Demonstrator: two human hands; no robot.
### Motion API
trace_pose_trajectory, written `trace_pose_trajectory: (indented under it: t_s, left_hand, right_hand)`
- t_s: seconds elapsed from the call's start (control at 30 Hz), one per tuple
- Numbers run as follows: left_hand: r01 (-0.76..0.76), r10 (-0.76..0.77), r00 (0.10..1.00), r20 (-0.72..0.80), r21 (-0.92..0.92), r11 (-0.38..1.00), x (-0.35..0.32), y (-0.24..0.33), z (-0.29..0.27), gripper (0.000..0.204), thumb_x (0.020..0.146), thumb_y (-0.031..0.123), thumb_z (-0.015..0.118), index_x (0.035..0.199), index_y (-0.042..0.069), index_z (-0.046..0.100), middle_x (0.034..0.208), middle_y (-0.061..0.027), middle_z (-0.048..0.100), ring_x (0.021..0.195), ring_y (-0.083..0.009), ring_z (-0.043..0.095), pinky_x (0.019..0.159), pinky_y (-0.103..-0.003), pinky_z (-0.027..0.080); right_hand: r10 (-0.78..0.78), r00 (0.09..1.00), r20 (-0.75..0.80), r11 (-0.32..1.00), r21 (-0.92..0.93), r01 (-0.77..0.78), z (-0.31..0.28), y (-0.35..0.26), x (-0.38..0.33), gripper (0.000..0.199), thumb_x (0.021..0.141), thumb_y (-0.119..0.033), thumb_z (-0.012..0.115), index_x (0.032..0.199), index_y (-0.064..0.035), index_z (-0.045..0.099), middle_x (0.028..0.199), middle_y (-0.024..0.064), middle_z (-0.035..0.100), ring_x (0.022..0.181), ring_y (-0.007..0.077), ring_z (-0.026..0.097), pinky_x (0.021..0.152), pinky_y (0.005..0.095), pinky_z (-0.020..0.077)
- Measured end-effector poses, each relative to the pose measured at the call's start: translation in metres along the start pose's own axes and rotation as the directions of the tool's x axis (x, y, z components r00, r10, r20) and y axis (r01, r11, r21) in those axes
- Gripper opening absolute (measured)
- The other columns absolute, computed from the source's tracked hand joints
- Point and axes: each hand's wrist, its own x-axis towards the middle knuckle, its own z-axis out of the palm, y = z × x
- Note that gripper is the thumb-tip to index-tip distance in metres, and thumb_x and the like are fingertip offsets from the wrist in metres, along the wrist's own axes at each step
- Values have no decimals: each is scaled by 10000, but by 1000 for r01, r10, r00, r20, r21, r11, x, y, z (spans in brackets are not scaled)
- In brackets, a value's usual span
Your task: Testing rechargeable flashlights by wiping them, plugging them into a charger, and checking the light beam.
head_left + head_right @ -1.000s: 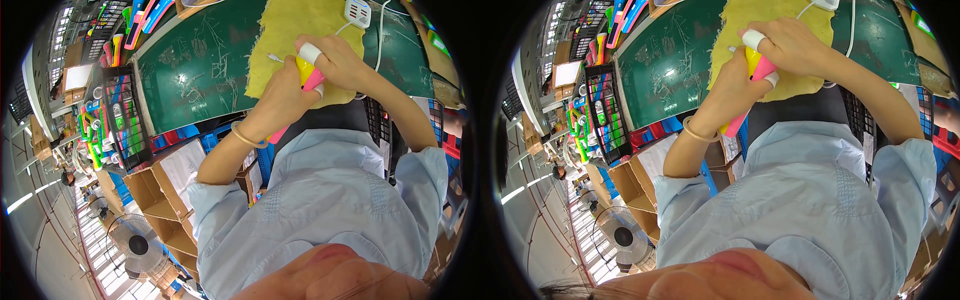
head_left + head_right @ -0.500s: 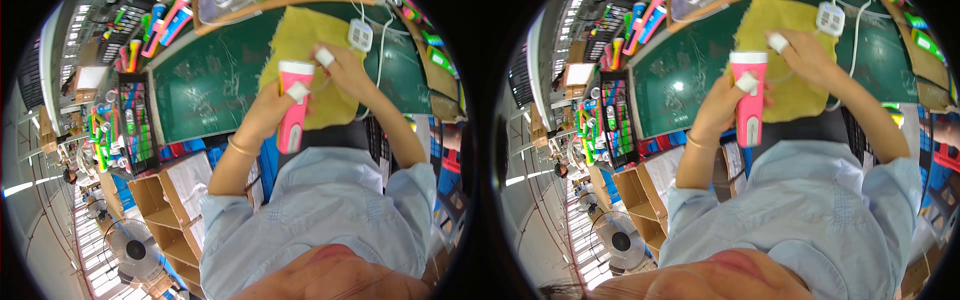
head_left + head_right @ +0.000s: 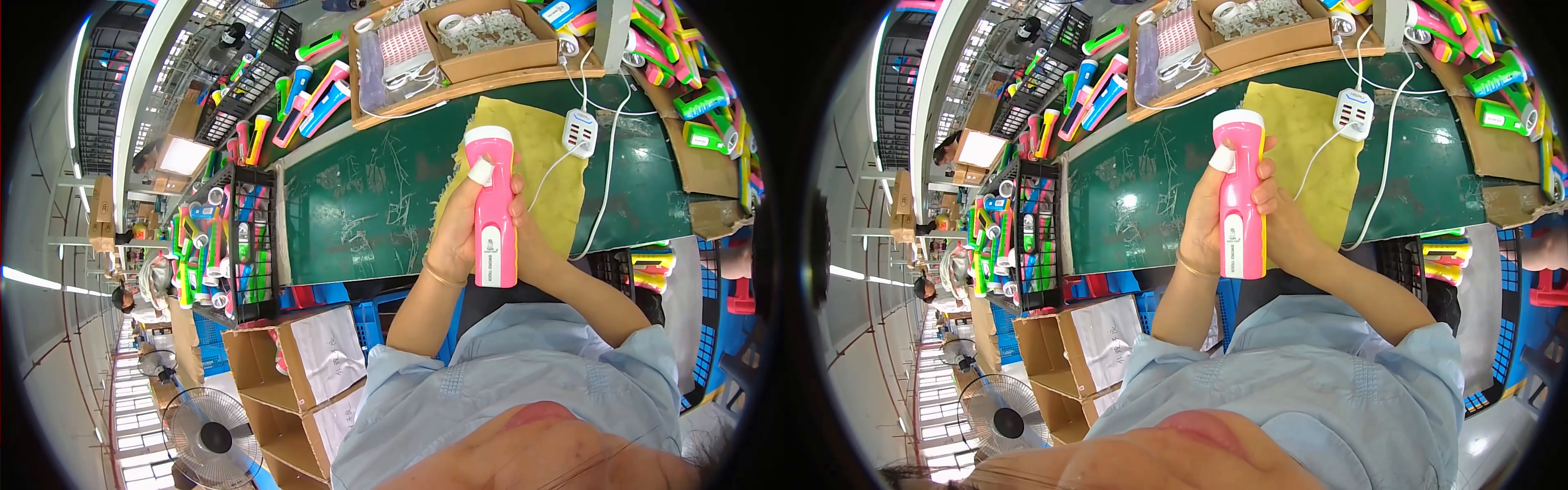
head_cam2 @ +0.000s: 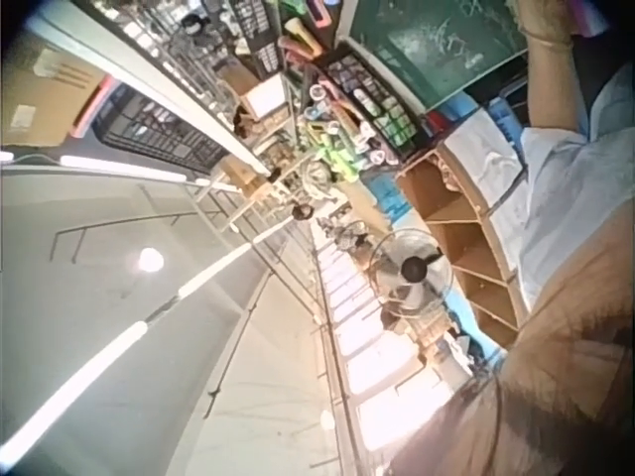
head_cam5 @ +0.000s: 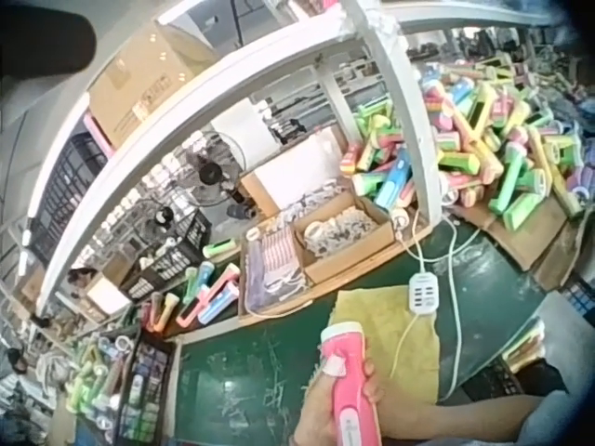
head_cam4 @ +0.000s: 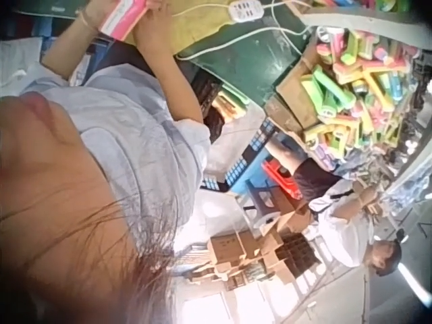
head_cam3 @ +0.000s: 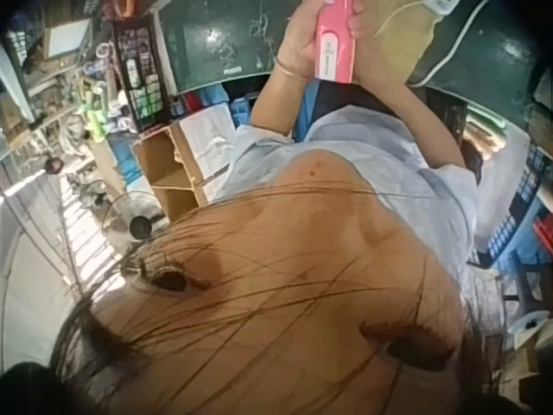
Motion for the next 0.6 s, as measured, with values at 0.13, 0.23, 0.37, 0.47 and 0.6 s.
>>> trace_pose_trajectory:
  t_s: [0.13, 0.23, 0.37, 0.47, 0.6]
  left_hand:
    - [52, -50, 997, 52, -46, 998, 2, -6, 0, 438, 900, 378, 471, 1176, 39, 449, 814, -66, 522, 600, -156, 501, 522, -286, 455]
    - [25, -26, 1000, 12, 11, 1000, -4, -7, 1, 439, 893, 378, 474, 1169, 38, 450, 799, -62, 520, 593, -161, 508, 508, -284, 457]
    - [19, -19, 1000, -19, 25, 1000, -13, -9, -1, 407, 887, 335, 477, 1156, 30, 450, 782, -74, 527, 572, -170, 524, 508, -287, 465]
    - [-86, 130, 986, -103, 347, 934, -27, -10, 4, 407, 853, 271, 504, 1143, -8, 441, 758, -103, 532, 527, -184, 525, 467, -288, 428]
    - [-100, 187, 972, -141, 475, 874, -31, -13, 12, 147, 840, 144, 517, 877, 19, 448, 698, -97, 544, 500, -182, 557, 443, -283, 467]
  right_hand:
    - [402, 859, 318, -373, 913, -164, 30, 38, -13, 323, 768, -70, 565, 1087, -79, 515, 1038, 108, 557, 966, 212, 559, 767, 308, 486]
    - [416, 853, 315, -46, 944, -326, 28, 42, -15, 338, 737, -85, 624, 1059, -88, 521, 958, 77, 575, 913, 186, 576, 753, 285, 494]
    - [450, 827, 337, 362, 778, -514, 16, 42, -12, 368, 695, -105, 701, 1021, -100, 530, 852, 35, 598, 841, 151, 600, 734, 254, 505]
    - [238, 896, 375, 709, 563, -424, -6, 21, 7, 288, 724, -74, 676, 978, -93, 541, 781, 47, 612, 763, 161, 621, 711, 263, 521]
    - [215, 827, 519, -307, 840, -447, 10, 26, -6, 287, 801, -93, 590, 1077, -62, 515, 993, 82, 584, 903, 180, 585, 789, 310, 481]
